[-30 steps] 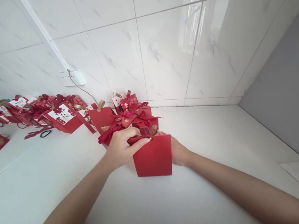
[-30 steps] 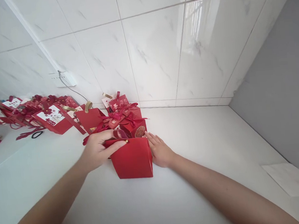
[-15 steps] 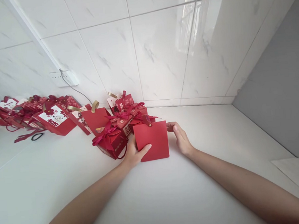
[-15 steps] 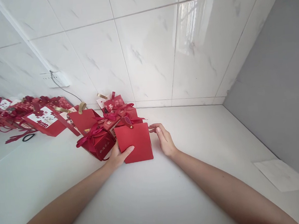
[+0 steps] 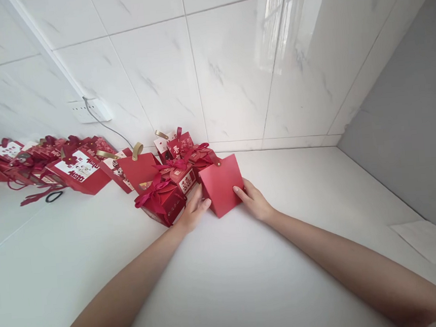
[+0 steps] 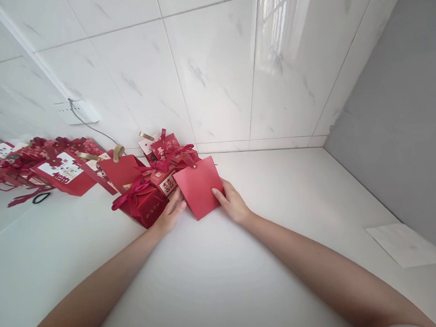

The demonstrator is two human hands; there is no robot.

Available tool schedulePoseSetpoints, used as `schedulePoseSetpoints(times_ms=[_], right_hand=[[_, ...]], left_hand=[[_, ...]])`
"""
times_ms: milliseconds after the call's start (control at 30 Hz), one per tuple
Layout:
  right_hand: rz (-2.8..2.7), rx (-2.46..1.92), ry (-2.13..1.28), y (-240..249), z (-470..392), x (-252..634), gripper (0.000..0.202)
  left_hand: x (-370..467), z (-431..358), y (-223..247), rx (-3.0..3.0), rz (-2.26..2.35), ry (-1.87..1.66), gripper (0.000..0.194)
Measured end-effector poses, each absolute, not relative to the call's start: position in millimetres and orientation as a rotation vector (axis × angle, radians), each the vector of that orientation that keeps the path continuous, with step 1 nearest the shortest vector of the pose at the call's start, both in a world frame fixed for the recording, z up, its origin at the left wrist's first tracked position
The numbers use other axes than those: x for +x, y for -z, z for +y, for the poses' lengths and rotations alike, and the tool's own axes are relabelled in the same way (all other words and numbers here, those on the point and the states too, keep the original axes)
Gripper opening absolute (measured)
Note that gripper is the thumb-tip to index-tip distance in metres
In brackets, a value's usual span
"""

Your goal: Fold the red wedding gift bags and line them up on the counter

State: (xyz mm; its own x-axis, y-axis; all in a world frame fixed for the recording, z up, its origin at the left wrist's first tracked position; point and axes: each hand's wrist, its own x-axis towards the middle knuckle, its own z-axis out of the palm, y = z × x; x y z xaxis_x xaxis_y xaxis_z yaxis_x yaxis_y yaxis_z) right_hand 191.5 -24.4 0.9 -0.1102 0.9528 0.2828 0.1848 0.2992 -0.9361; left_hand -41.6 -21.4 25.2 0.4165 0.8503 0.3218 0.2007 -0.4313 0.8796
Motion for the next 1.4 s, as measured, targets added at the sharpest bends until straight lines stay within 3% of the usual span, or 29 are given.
schedulePoseSetpoints(times_ms=[133,233,400,500,567,700,800,933,1067,1200,1400], right_hand=[[-1.297,-1.163,-0.905,4.7,-20.4,197.8,0.051],[-1.341,-1.008,-0.842,-3.4,-29.6,200.9,0.052],[-1.642,-0.804,-0.863,-16.3,-44.0,196.7,0.092],[-1.601,-0.781,-1.017,-17.3,-43.1,195.2,0.063],[-1.507,-0.796,-1.082,-16.5,-40.2,196.0,0.046],[-1.387,-0.796,-1.146,-15.4,-38.8,199.0,0.052],[-1.497,-0.641,-1.178,-17.0,-44.4,198.6,0.061],[-1.579,-0.657,-1.166,-17.8,-48.2,192.3,0.059],[-1.334,-0.803,-1.253,-13.6,-38.7,188.9,0.051],[-1.278,-0.916,-1.3,-10.8,-31.4,193.1,0.048],[-1.584,-1.051,-1.029,-13.2,-40.5,197.3,0.055]], left_hand=[[-44.1,-27.2,-28.4,2.047,1.015,-1.005,0.032],[-42.0,-30.1,-31.3,2.122,1.121,-1.009,0.028],[-38.6,-31.5,-39.0,2.24,0.922,-0.839,0.03],[-37.8,-33.5,-36.6,2.283,0.902,-0.88,0.018],[-37.8,-34.0,-30.7,2.254,1.044,-1.087,0.019],[-37.7,-31.5,-21.1,2.12,1.238,-1.45,0.064],[-36.0,-30.4,-23.1,2.073,1.157,-1.29,0.081],[-34.9,-30.1,-29.2,2.03,1.111,-1.134,0.067],[-38.4,-24.7,-27.1,1.947,1.038,-1.101,0.038],[-40.1,-20.7,-23.8,1.87,0.956,-0.964,0.036],[-37.0,-27.0,-26.7,1.844,0.943,-1.03,0.04]])
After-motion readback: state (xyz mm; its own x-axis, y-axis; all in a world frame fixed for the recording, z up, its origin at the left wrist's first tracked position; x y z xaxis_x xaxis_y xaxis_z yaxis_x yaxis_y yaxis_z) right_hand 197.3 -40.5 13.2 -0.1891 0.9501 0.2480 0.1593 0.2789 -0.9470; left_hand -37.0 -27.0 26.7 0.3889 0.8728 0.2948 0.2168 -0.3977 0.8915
